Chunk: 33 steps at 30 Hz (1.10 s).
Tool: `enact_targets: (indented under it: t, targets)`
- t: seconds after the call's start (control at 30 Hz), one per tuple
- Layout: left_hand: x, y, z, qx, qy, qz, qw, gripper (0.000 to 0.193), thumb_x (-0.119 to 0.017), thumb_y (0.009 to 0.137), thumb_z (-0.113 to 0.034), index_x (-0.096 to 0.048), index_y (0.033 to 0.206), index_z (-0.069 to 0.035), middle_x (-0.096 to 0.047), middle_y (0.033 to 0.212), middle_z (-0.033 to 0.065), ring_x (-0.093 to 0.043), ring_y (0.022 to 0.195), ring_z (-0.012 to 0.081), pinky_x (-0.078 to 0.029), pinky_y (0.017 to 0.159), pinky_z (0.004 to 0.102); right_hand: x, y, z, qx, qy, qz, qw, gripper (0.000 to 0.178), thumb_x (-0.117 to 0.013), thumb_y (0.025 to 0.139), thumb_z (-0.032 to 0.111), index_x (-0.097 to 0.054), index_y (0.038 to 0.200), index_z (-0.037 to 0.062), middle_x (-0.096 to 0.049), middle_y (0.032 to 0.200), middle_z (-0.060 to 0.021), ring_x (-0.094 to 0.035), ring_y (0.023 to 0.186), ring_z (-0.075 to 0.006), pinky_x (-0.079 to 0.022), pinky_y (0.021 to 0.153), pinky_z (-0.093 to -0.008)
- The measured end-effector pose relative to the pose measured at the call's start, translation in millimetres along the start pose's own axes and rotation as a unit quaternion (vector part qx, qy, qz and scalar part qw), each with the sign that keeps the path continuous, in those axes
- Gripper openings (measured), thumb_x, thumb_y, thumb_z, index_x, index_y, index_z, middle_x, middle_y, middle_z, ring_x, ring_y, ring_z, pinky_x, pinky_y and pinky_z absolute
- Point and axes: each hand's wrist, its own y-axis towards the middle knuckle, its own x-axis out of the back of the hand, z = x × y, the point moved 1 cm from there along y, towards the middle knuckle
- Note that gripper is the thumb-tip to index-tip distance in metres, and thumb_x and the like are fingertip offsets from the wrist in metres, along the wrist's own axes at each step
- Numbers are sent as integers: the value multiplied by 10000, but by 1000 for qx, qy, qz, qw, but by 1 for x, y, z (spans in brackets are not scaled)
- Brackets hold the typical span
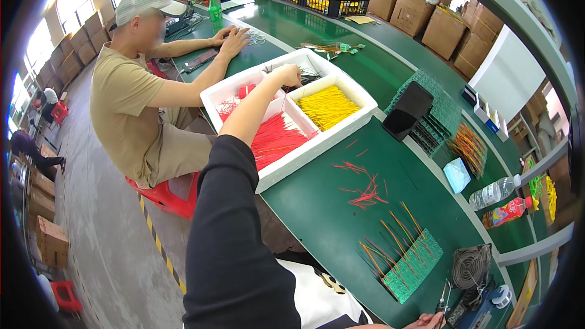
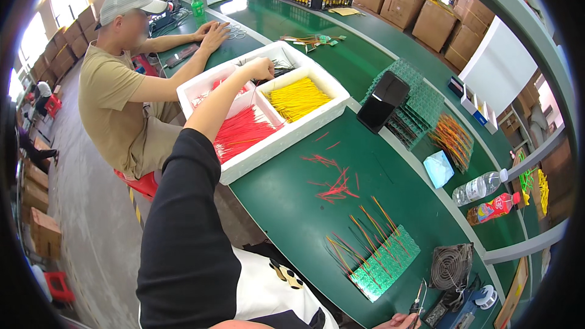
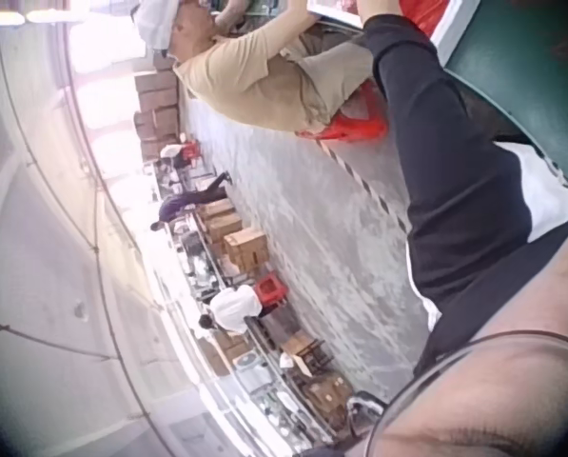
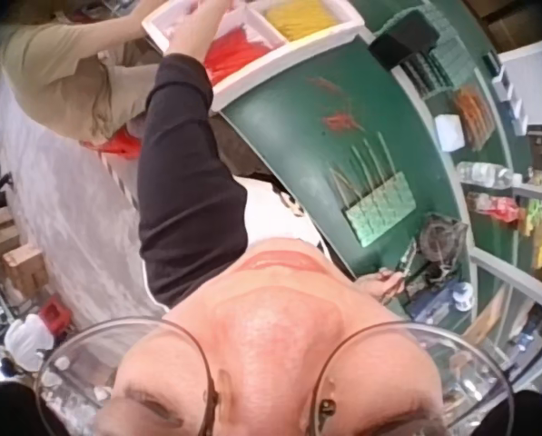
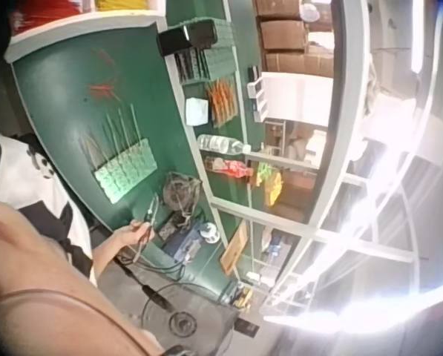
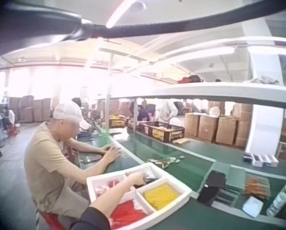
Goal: The person retrieves wires from a divided container and solders them onto a circuit board using a soldering iron.
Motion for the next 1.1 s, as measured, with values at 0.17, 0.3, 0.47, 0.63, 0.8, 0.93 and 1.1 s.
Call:
enact_targets:
  t: [0.17,0.3,0.47,0.63,0.8,0.93,1.1]
  targets:
    - [-10,-10,0,30,-105,-83,991,167,-722,646,-203,-684,741,-71,-649,685,90,-609,639,201,-478,629,323,7,3,-4,4,-7,-17,1000,196,-638,795,175,-516,853,34,-426,620,-17,-407,562,-109,-331,535,-230]
    - [-8,-13,8,56,-176,-155,971,176,-711,668,-197,-691,783,-66,-648,687,100,-608,628,195,-474,622,313,-2,-1,-2,11,29,-4,1000,162,-642,785,148,-524,828,46,-416,612,-15,-390,552,-103,-317,521,-225]
    - [-2,-13,8,62,-377,-161,910,189,-720,674,-114,-686,827,-7,-655,687,59,-598,625,111,-468,602,262,-11,-2,3,20,19,-1,1000,145,-641,784,141,-531,807,51,-412,607,-10,-387,547,-102,-315,504,-226]
    - [7,-16,7,70,-430,-181,882,185,-725,690,-126,-684,814,6,-647,677,38,-586,624,101,-450,591,227,13,16,-30,186,-85,-3,979,157,-646,772,137,-535,838,47,-416,612,-16,-391,546,-107,-316,499,-230]
    - [15,-26,10,73,-538,-146,827,175,-697,766,-132,-654,878,-4,-662,779,69,-623,715,105,-464,642,191,-2,5,-8,10,20,2,1000,170,-659,756,131,-548,853,46,-434,625,-27,-399,554,-117,-318,502,-234]
    - [18,-27,10,43,-630,-146,762,131,-639,808,-72,-591,908,-2,-653,900,121,-640,819,187,-509,750,264,-2,6,-7,19,10,3,1000,167,-661,754,127,-551,850,46,-445,630,-31,-403,560,-120,-315,500,-230]
    - [19,-30,10,33,-677,-167,716,151,-613,818,-35,-554,952,3,-637,936,171,-637,858,225,-510,796,302,31,25,-47,321,-218,16,922,151,-641,785,110,-561,889,36,-467,676,-39,-416,581,-113,-324,518,-226]
